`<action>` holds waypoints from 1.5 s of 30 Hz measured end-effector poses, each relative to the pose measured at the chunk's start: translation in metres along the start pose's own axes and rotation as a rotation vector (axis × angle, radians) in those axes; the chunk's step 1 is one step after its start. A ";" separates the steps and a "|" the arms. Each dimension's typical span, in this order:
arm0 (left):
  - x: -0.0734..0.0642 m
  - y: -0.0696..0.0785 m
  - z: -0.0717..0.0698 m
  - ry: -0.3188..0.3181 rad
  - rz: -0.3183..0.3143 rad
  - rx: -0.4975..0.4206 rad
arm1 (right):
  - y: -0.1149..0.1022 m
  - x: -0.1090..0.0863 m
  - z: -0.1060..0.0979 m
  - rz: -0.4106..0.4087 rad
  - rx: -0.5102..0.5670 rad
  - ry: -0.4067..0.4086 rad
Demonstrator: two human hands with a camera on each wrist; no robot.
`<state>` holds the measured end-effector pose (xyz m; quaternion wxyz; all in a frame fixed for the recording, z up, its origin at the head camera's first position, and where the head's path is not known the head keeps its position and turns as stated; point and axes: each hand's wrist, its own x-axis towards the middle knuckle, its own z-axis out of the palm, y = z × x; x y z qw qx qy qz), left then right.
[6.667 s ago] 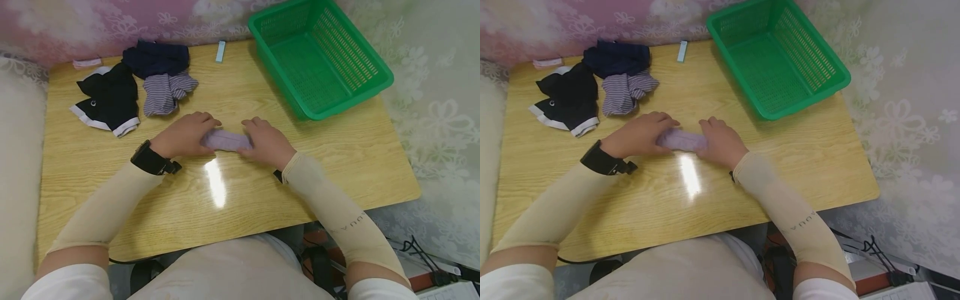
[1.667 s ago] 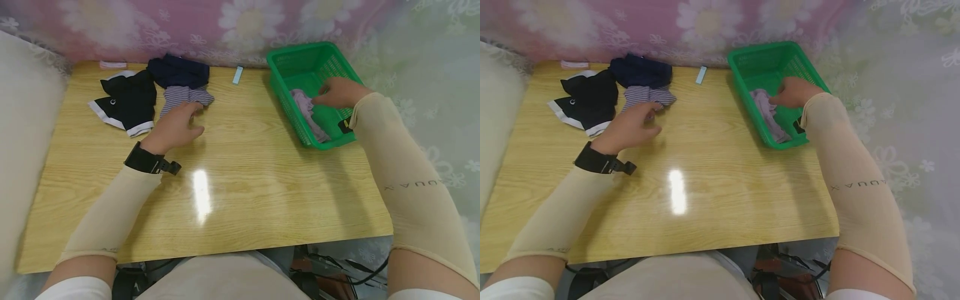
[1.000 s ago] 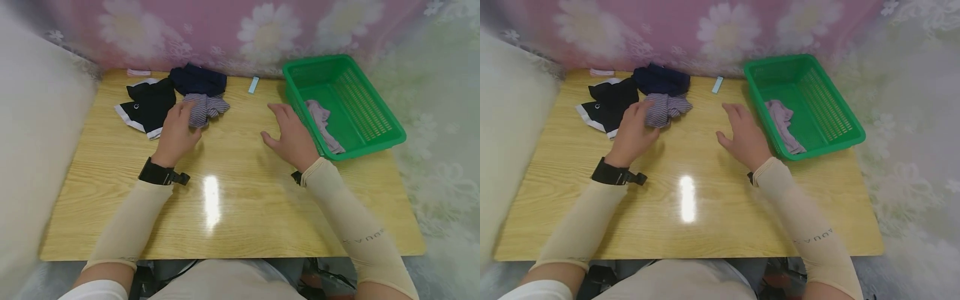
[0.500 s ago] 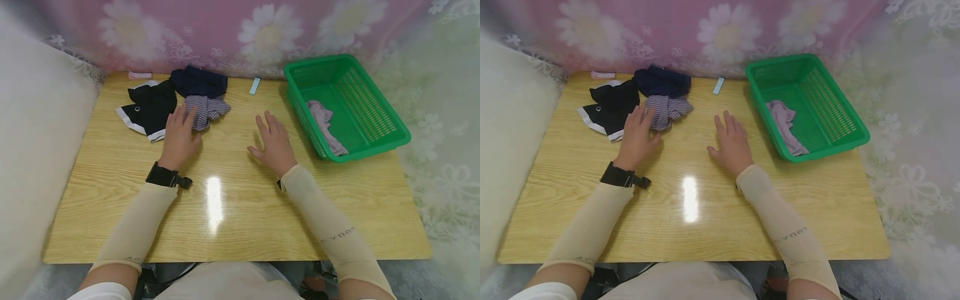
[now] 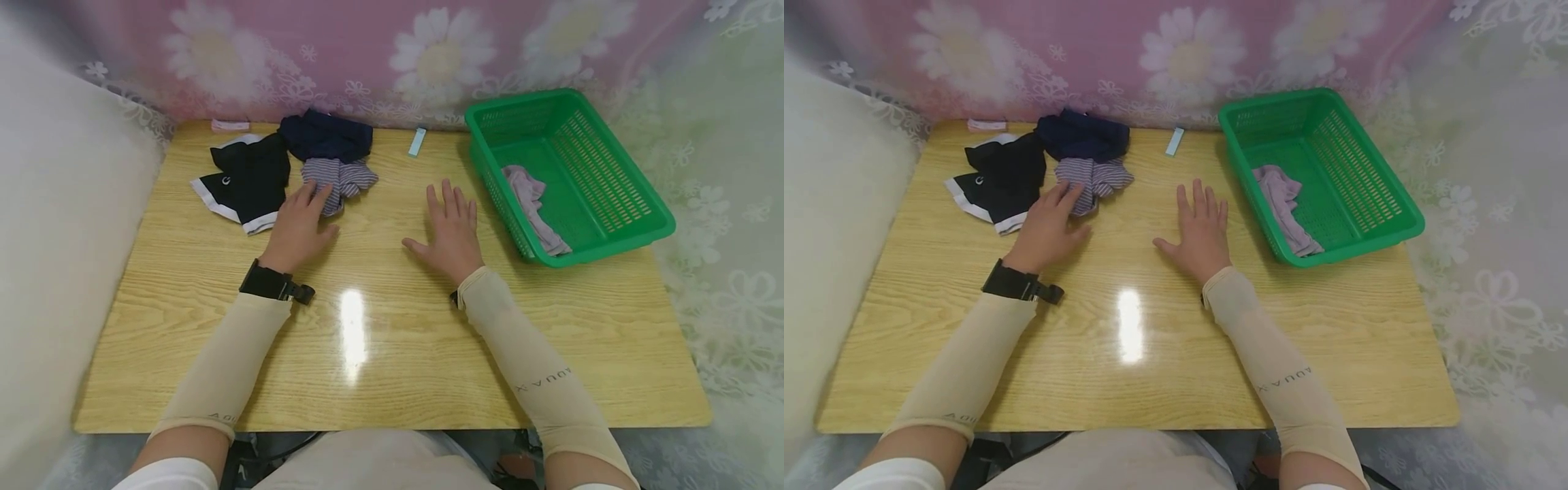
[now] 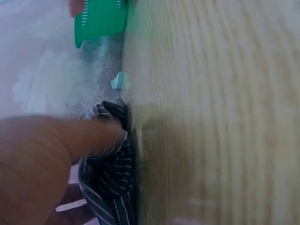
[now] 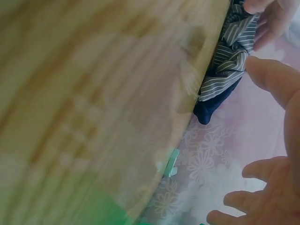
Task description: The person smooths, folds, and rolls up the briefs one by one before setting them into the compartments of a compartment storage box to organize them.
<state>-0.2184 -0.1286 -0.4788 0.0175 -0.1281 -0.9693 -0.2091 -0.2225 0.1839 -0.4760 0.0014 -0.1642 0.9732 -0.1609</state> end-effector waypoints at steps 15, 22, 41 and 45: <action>0.006 -0.002 0.000 0.110 -0.110 -0.087 | 0.003 0.000 0.000 0.045 0.060 -0.073; 0.006 -0.005 -0.003 0.142 -0.102 -0.076 | 0.002 0.001 -0.001 0.046 0.102 -0.127; -0.012 0.029 -0.013 0.081 -0.085 -0.361 | -0.012 -0.008 0.011 0.012 0.207 -0.182; -0.016 0.043 -0.020 0.093 -0.108 -0.469 | -0.020 -0.009 0.012 -0.020 0.221 -0.174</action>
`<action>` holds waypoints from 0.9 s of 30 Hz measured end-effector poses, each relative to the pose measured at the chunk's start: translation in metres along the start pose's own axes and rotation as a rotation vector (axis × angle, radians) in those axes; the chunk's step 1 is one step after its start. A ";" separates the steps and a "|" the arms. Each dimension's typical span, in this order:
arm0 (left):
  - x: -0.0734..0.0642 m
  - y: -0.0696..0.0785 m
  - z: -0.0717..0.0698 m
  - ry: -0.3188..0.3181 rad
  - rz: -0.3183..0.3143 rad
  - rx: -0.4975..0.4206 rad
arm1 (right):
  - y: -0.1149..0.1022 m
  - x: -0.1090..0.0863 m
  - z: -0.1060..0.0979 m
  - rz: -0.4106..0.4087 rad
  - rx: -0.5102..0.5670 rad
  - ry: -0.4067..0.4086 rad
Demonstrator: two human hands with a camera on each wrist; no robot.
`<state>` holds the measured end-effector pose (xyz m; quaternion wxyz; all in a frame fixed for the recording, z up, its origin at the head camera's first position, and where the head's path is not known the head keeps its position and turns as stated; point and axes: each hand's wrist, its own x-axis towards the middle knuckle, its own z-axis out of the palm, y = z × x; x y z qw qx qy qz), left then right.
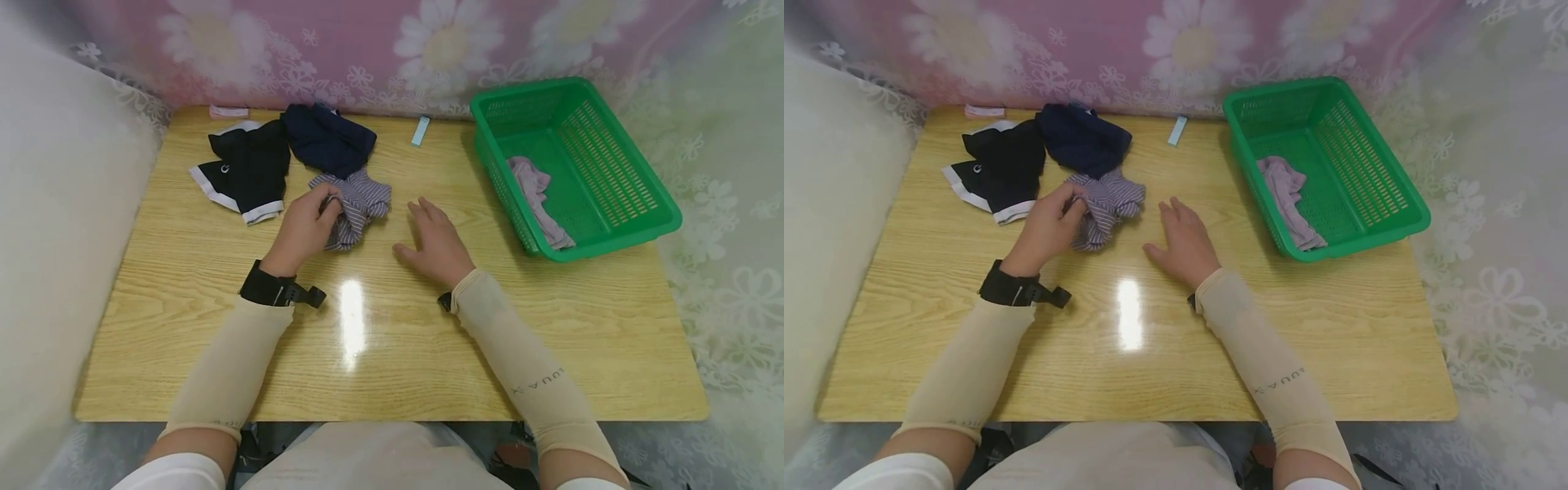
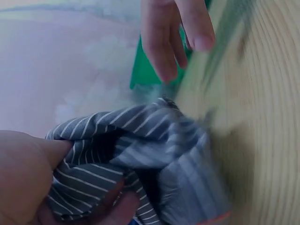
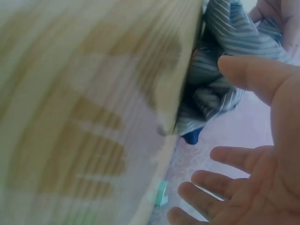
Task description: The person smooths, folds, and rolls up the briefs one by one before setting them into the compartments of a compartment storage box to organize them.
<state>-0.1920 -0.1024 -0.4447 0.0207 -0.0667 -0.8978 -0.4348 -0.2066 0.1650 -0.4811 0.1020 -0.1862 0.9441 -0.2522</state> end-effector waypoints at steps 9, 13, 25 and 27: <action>-0.012 0.030 0.003 -0.014 0.085 -0.139 | -0.027 -0.010 0.001 -0.180 0.080 0.018; -0.014 0.042 0.003 -0.012 0.114 -0.154 | -0.039 -0.017 -0.002 -0.275 0.138 0.013; -0.022 0.055 0.010 -0.246 0.286 -0.244 | -0.051 -0.027 -0.019 -0.324 0.437 0.147; -0.022 0.047 0.010 -0.263 0.295 -0.215 | -0.050 -0.027 -0.022 -0.302 0.450 0.150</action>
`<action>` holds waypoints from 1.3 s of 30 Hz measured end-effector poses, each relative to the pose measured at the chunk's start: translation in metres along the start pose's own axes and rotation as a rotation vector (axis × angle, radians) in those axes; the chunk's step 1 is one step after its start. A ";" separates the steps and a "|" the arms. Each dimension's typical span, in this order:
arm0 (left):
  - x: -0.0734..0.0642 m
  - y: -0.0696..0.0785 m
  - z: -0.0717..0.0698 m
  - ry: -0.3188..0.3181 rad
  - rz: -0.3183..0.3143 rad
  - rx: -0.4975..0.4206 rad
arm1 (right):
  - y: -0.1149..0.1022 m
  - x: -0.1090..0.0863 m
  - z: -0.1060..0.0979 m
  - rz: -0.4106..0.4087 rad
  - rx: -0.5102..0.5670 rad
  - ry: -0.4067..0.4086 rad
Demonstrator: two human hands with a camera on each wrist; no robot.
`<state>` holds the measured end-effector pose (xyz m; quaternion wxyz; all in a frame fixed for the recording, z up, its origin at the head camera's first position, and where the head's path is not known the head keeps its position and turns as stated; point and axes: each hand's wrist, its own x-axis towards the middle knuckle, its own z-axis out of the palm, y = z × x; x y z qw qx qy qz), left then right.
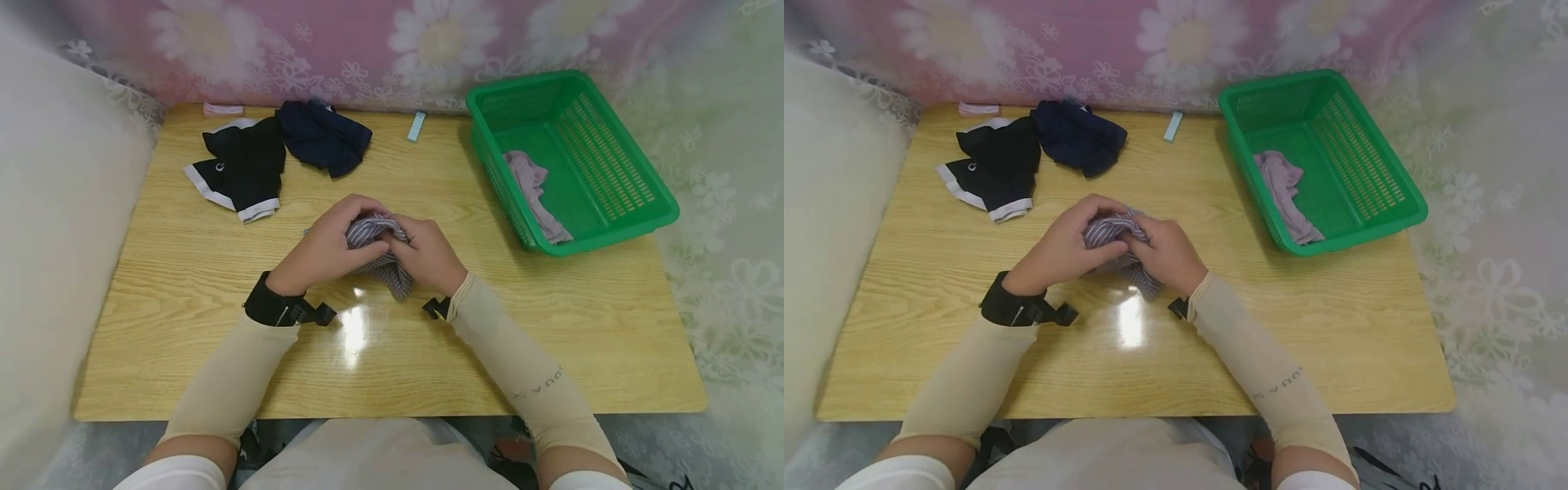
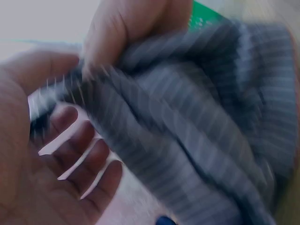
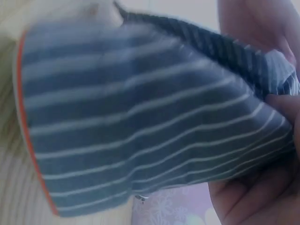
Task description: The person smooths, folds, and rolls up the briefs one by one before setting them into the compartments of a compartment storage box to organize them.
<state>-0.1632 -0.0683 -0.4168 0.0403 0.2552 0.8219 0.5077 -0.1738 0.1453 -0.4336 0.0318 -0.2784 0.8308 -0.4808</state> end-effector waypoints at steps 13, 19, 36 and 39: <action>-0.026 -0.058 0.004 -0.125 -0.151 0.218 | -0.004 -0.001 -0.027 0.056 0.102 0.136; -0.029 -0.052 -0.016 -0.160 -0.156 0.165 | 0.002 -0.002 -0.036 0.067 0.085 0.179; -0.023 -0.025 -0.053 0.021 -0.148 -0.107 | 0.000 -0.001 -0.071 0.099 0.047 0.308; -0.022 -0.020 -0.055 0.075 -0.159 -0.202 | 0.015 -0.002 -0.077 0.073 0.062 0.316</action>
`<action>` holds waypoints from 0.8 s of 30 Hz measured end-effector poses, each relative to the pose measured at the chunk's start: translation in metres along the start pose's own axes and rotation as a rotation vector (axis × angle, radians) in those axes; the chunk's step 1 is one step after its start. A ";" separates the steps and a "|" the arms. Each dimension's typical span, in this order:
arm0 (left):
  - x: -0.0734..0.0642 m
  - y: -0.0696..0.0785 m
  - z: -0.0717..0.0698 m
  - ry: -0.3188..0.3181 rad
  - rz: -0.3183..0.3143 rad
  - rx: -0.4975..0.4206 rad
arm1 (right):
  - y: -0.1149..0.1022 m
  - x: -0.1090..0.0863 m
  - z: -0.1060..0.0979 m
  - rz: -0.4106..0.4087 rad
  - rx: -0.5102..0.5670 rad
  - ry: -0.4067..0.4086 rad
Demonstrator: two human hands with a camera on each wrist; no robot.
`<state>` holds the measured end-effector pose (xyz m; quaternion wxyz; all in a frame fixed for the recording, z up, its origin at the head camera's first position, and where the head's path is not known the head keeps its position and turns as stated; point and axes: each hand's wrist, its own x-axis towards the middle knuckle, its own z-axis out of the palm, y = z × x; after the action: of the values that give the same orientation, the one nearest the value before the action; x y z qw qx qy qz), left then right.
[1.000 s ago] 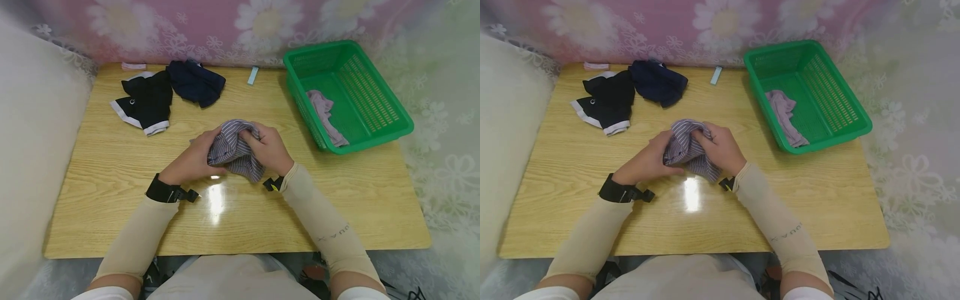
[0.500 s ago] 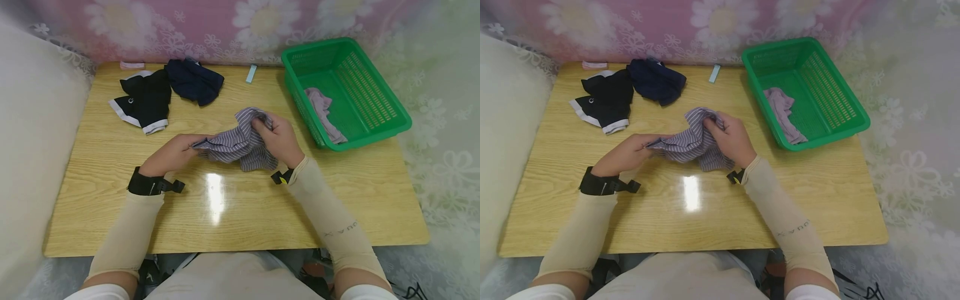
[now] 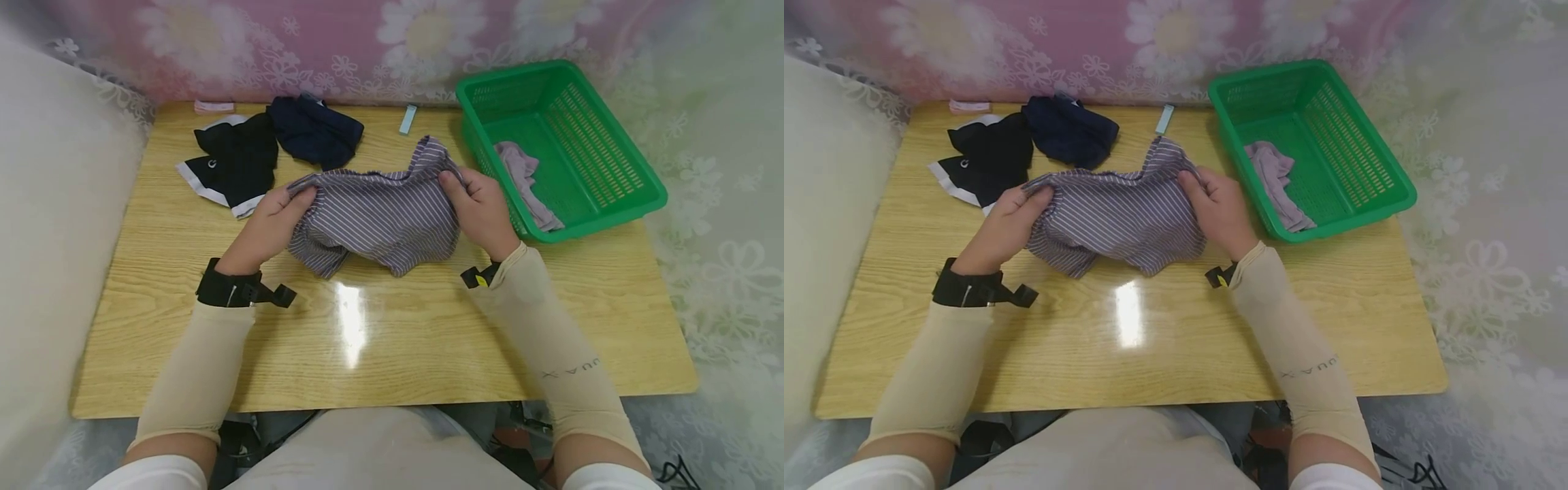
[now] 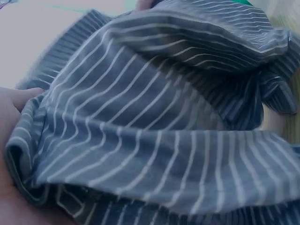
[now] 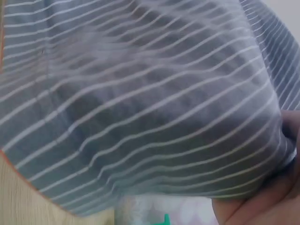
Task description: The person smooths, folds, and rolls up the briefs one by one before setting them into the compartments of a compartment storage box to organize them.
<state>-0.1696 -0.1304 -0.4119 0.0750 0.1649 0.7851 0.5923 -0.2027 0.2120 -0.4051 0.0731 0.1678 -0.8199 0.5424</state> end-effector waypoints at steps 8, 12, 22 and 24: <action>-0.003 0.008 0.003 -0.024 -0.040 -0.105 | 0.001 -0.001 -0.013 0.016 -0.058 -0.020; -0.005 0.012 0.009 -0.059 -0.070 -0.154 | -0.006 0.005 -0.023 0.018 -0.108 -0.033; -0.003 0.014 0.016 0.026 -0.241 -0.417 | -0.024 0.047 -0.040 0.195 -0.157 -0.198; 0.004 0.008 0.014 0.070 -0.261 -0.398 | -0.017 0.053 -0.034 0.262 -0.099 -0.228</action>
<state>-0.1676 -0.1145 -0.4080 0.1548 0.0235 0.6695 0.7261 -0.2486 0.2266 -0.3611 -0.0832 0.1161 -0.8635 0.4837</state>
